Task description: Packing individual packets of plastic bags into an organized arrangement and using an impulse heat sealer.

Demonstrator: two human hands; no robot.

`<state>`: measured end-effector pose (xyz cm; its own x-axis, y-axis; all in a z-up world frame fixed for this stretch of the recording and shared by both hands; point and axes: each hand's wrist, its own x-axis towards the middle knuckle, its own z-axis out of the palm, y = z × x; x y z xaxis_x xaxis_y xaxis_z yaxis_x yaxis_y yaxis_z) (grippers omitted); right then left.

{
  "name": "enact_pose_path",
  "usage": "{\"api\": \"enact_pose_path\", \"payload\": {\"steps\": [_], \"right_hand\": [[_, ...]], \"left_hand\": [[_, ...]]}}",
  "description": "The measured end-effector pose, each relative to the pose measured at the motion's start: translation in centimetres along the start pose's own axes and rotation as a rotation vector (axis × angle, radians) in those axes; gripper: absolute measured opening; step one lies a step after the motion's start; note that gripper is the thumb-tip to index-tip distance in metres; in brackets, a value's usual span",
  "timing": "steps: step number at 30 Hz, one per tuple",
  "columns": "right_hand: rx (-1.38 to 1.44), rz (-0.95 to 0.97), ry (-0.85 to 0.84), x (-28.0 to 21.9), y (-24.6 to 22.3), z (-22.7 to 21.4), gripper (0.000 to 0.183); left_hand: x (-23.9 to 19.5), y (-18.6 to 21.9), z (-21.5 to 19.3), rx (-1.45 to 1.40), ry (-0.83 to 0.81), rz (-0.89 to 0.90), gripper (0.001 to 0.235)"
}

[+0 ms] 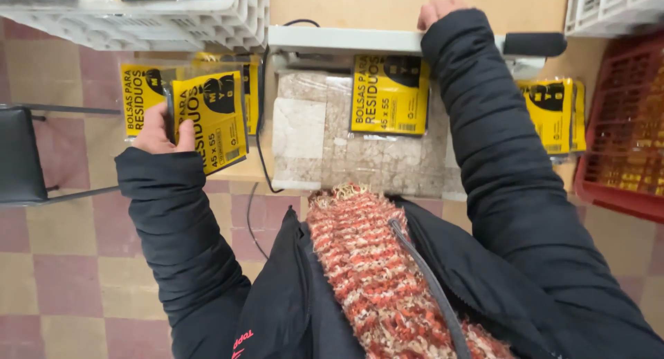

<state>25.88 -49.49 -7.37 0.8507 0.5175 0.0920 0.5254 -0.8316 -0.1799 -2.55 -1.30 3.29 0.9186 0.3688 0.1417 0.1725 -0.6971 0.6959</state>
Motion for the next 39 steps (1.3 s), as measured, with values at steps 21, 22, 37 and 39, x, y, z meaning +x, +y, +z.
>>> {"api": "enact_pose_path", "payload": {"steps": [21,22,37,39], "right_hand": [[-0.232,0.130,-0.110,-10.0,2.8,6.3,0.079],[-0.225,0.203,-0.198,-11.1,3.2,6.3,0.078],[0.474,0.461,0.153,-23.1,7.6,-1.5,0.052],[0.888,0.337,0.017,-20.2,1.6,-3.7,0.052]], "left_hand": [[-2.4,9.2,2.9,-0.146,-0.129,0.160,0.020],[-2.4,10.4,3.3,-0.128,-0.141,0.160,0.020],[-5.5,16.0,19.0,-0.687,-0.541,0.085,0.013],[-5.4,15.3,22.1,-0.824,-0.546,0.026,0.014]]}}
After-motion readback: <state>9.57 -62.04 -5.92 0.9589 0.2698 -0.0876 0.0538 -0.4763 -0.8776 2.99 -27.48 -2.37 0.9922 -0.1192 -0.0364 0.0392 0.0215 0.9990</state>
